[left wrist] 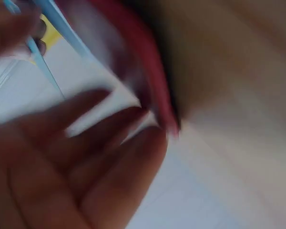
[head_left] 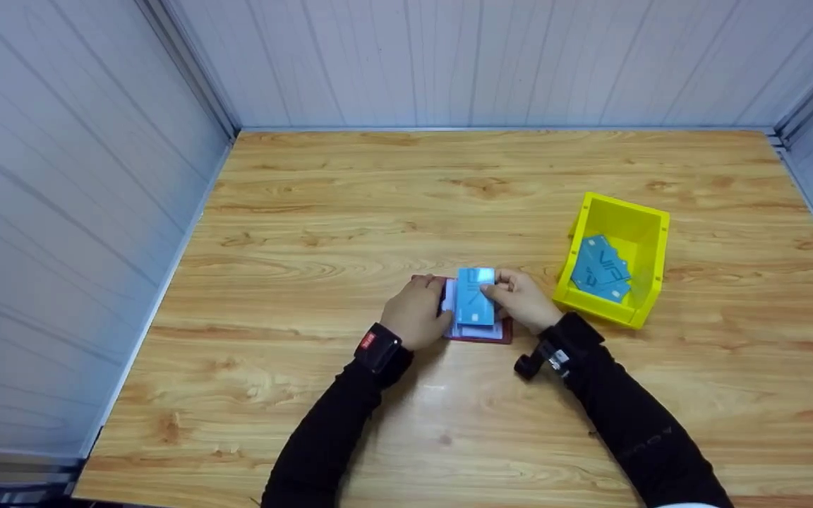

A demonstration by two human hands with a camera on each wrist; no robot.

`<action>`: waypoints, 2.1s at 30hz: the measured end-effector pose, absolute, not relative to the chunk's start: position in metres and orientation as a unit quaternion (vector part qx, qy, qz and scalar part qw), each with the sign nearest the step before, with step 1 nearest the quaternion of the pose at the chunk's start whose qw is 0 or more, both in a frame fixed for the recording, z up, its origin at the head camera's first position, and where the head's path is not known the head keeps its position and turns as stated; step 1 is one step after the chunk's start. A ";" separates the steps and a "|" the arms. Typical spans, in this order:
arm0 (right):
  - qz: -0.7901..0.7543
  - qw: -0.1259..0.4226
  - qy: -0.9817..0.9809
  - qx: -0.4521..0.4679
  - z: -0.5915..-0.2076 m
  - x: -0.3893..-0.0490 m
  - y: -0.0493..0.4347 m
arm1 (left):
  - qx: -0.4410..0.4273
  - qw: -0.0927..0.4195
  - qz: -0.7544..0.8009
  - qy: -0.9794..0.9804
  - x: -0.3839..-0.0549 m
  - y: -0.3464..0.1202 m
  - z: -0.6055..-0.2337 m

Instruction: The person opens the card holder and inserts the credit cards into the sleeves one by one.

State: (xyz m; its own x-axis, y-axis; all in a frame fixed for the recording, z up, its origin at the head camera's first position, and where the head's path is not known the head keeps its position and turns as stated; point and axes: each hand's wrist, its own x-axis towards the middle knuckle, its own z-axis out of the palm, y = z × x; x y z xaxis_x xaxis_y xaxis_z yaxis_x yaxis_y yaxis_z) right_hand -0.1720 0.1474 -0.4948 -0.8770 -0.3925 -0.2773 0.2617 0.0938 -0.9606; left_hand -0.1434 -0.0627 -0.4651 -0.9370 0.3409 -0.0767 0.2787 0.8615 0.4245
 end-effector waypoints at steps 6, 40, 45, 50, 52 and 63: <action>-0.681 0.241 0.690 -0.050 -0.497 -0.172 0.148 | 0.114 0.064 0.433 0.892 -0.148 -0.053 -0.462; -0.353 0.049 0.922 -0.153 -0.457 -0.157 0.153 | 0.060 0.082 0.540 0.835 -0.158 -0.065 -0.453; -0.227 0.060 0.952 -0.198 -0.457 -0.154 0.152 | 0.056 0.087 0.531 0.841 -0.159 -0.071 -0.455; -0.173 0.111 0.956 -0.210 -0.459 -0.153 0.151 | 0.065 0.089 0.498 0.860 -0.161 -0.075 -0.457; -0.160 0.128 0.956 -0.209 -0.460 -0.152 0.151 | 0.070 0.094 0.478 0.870 -0.162 -0.076 -0.458; -0.135 0.139 0.959 -0.206 -0.462 -0.151 0.151 | 0.076 0.147 0.457 0.874 -0.164 -0.074 -0.460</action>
State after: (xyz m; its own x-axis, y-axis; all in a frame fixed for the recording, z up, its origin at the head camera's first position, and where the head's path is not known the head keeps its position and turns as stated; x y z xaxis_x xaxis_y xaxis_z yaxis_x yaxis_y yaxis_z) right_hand -0.1508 0.1505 -0.4623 -0.8765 -0.4327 -0.2111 -0.3579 0.8788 -0.3155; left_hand -0.1638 -0.0741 -0.4602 -0.9452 0.2670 -0.1878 -0.0017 0.5712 0.8208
